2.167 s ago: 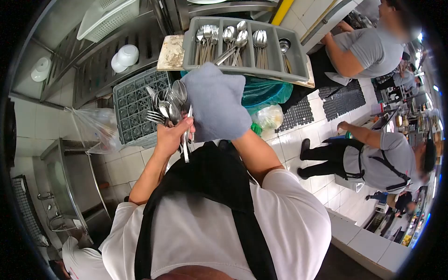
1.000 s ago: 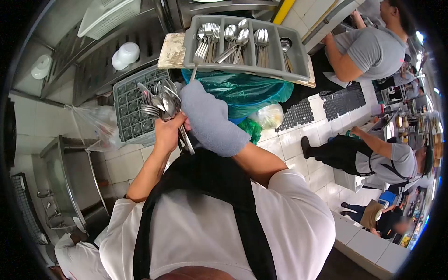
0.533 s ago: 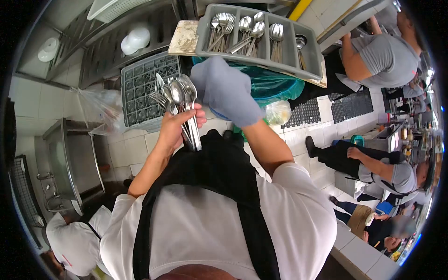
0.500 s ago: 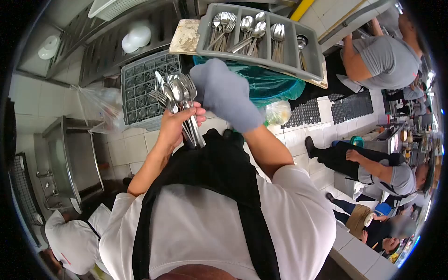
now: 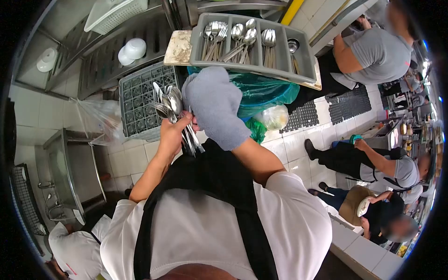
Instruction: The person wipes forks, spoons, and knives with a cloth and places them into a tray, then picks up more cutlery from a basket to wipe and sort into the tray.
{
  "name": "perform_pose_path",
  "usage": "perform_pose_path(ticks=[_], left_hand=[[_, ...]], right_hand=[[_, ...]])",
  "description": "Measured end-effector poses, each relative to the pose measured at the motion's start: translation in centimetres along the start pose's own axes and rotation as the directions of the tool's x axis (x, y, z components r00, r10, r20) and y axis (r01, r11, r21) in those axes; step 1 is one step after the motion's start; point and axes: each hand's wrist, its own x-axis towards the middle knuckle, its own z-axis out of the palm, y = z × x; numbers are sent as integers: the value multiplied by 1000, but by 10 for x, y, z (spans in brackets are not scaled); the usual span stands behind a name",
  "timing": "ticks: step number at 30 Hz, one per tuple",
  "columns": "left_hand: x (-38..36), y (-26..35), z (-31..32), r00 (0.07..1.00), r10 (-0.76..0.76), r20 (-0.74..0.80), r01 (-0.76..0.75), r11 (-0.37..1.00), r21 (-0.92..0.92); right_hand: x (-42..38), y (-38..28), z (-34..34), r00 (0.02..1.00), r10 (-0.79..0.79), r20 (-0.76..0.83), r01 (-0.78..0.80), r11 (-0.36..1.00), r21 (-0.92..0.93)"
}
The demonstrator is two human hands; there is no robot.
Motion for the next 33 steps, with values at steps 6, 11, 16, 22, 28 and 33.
perform_pose_path(ticks=[6, 11, 16, 22, 28, 33], left_hand=[[-2, 9, -2, 1000, -19, 10, 19, 999, -49], [1, 10, -8, 1000, -23, 18, 24, 999, -30], [-5, 11, -4, 997, -74, 5, 74, 997, -10], [-8, 15, -12, 994, 111, 20, -113, 987, 116], [-3, 13, -24, 989, 147, -29, -144, 986, 80], [2, 10, -19, 983, 153, 101, -166, 977, 132]], right_hand=[[5, 1, 13, 808, -483, -336, 397, 869, -294], [4, -25, -6, 977, -213, -11, 186, 877, -442], [24, -13, 0, 984, -153, -87, 118, 941, -316], [30, -9, -34, 946, -151, -286, 147, 989, -33], [21, 3, -34, 979, -166, -114, 113, 922, -371], [22, -6, -15, 922, -387, -30, 342, 847, -407]])
